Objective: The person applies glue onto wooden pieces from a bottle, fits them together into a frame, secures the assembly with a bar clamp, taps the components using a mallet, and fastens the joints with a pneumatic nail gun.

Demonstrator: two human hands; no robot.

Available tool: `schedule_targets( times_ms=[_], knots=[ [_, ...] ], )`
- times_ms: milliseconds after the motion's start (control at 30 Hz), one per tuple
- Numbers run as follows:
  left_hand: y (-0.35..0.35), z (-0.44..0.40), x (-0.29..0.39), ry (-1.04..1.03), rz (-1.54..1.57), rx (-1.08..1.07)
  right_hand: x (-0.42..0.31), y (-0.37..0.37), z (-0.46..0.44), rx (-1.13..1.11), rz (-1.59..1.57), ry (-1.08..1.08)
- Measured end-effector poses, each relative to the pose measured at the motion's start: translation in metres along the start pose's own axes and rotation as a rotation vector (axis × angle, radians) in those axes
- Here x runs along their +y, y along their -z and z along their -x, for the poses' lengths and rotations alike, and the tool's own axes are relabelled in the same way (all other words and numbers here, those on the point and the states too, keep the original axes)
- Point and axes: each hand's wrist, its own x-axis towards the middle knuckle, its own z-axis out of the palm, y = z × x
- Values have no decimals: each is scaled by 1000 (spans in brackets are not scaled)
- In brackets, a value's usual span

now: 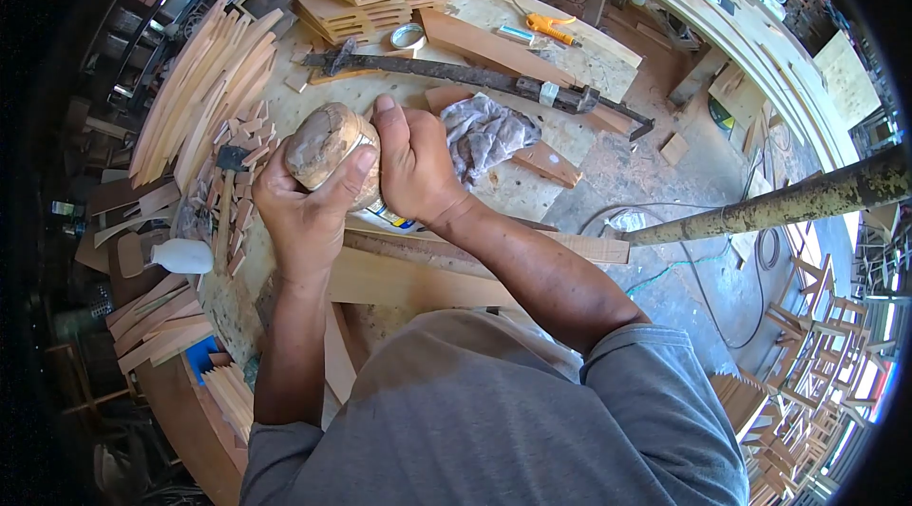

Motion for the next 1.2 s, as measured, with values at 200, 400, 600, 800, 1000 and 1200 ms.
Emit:
schedule_targets(
  times_ms=[200, 400, 600, 800, 1000, 1200],
  knots=[
    [14, -4, 3, 7, -30, 37, 0, -22, -9, 1, -32, 33],
    [25, -5, -1, -7, -58, 76, 10, -36, -15, -53, -49, 34],
    [31, -6, -3, -4, -46, 112, 11, -45, -17, -49, -37, -21],
    [34, -6, -7, 22, -53, 96, 17, -43, -17, -67, -37, -59],
    [31, 6, -15, 97, -92, 140, 2, -23, -15, -103, 61, -54],
    [31, 3, -16, 121, 53, 67, -94, 25, -32, -189, -337, 212]
  ],
)
